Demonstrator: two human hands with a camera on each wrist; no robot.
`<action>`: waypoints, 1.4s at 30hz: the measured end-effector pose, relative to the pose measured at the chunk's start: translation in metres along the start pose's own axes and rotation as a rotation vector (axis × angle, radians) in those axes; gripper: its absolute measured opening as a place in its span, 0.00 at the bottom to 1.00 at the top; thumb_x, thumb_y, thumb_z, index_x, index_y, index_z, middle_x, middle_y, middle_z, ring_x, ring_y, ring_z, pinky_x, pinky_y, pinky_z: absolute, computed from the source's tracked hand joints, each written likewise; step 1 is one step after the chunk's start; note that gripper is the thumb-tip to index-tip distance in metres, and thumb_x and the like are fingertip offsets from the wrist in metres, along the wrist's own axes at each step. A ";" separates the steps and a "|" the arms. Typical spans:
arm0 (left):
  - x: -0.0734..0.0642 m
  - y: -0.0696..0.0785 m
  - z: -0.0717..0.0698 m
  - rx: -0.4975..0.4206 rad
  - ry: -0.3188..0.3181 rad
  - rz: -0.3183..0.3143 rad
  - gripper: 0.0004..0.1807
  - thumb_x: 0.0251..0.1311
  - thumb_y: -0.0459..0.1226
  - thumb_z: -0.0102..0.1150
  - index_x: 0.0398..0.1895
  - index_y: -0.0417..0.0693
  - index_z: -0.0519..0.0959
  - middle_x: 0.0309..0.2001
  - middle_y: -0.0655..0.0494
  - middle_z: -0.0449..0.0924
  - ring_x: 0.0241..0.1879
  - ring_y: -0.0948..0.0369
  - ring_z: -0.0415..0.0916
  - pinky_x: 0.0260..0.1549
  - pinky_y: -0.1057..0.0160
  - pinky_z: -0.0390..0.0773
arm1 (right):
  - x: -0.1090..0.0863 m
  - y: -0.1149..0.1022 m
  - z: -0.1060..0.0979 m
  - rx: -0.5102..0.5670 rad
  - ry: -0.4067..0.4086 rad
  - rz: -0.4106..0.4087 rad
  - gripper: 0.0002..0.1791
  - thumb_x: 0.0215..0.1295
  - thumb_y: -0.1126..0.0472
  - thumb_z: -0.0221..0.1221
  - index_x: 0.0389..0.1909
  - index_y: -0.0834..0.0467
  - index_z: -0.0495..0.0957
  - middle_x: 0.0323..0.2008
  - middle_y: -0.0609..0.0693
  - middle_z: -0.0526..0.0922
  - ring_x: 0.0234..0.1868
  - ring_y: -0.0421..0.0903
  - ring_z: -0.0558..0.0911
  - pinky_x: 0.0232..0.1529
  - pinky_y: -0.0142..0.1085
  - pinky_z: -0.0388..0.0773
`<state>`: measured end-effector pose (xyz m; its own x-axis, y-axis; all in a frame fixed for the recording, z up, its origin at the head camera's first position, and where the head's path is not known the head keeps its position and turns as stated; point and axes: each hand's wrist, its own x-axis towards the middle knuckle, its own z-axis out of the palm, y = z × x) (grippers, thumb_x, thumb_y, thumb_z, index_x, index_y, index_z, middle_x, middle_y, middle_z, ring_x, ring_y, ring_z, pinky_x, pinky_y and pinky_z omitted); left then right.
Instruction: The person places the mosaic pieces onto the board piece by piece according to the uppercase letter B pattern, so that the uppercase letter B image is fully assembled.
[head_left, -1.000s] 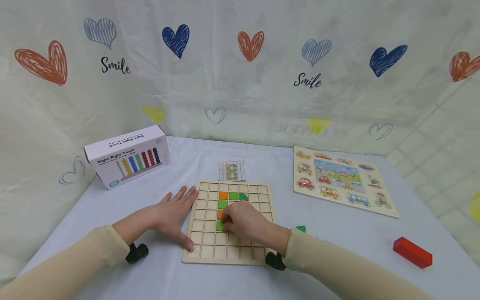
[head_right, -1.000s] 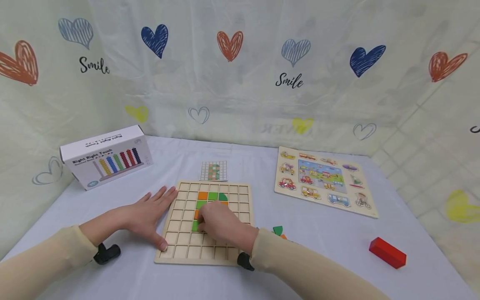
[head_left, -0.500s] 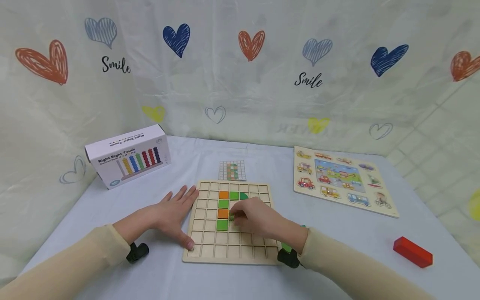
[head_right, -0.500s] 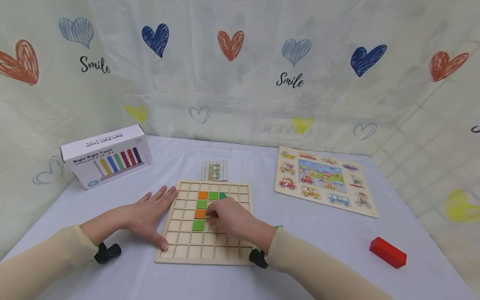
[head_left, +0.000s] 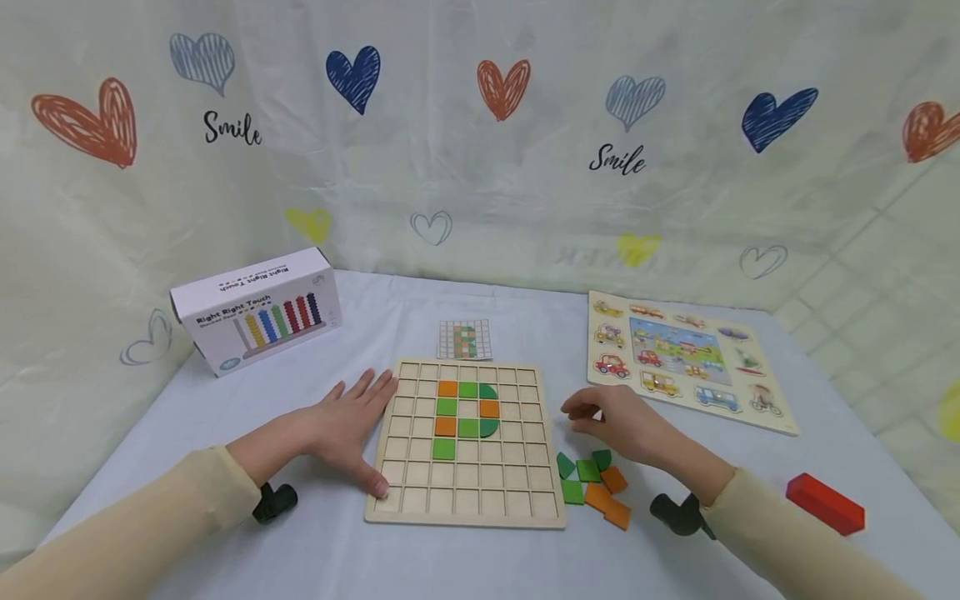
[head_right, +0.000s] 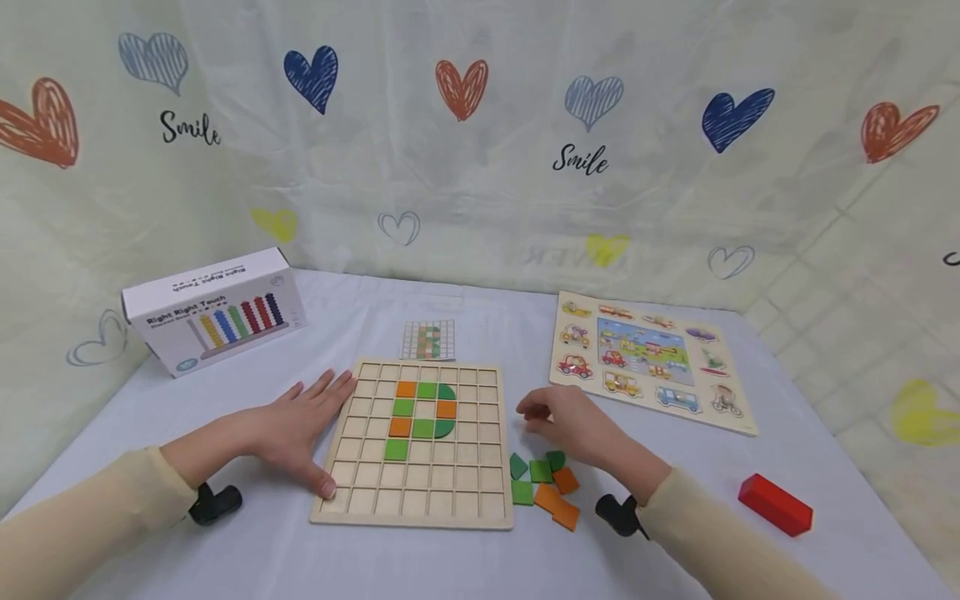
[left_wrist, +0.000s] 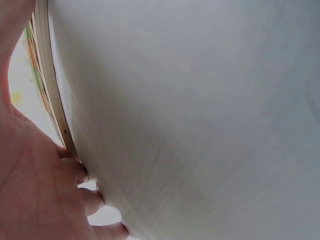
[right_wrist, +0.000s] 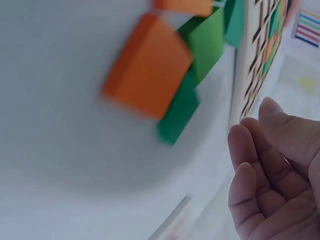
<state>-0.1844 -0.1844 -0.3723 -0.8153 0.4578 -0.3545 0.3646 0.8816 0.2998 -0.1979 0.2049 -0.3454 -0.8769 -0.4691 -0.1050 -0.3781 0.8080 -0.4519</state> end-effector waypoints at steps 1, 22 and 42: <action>0.000 0.000 0.000 0.002 0.000 -0.001 0.80 0.36 0.71 0.75 0.82 0.35 0.42 0.83 0.38 0.36 0.82 0.35 0.30 0.73 0.25 0.38 | -0.003 0.004 -0.001 0.003 -0.004 0.008 0.10 0.66 0.66 0.66 0.48 0.58 0.86 0.40 0.45 0.88 0.40 0.40 0.81 0.40 0.31 0.81; 0.001 0.000 0.001 0.018 -0.005 -0.011 0.81 0.35 0.72 0.75 0.82 0.35 0.42 0.83 0.37 0.36 0.82 0.35 0.31 0.73 0.24 0.39 | -0.060 0.046 0.006 0.092 -0.126 0.039 0.12 0.59 0.58 0.73 0.44 0.51 0.86 0.36 0.39 0.82 0.35 0.33 0.74 0.35 0.27 0.75; 0.001 0.000 0.003 0.013 0.004 -0.005 0.81 0.35 0.72 0.74 0.82 0.35 0.42 0.83 0.38 0.36 0.82 0.35 0.31 0.73 0.25 0.39 | -0.055 0.031 -0.003 0.069 -0.120 0.101 0.11 0.61 0.62 0.71 0.44 0.56 0.84 0.33 0.41 0.81 0.34 0.39 0.75 0.34 0.27 0.76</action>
<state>-0.1840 -0.1836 -0.3754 -0.8188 0.4530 -0.3527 0.3664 0.8853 0.2865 -0.1625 0.2567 -0.3510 -0.8660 -0.4292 -0.2564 -0.2647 0.8287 -0.4932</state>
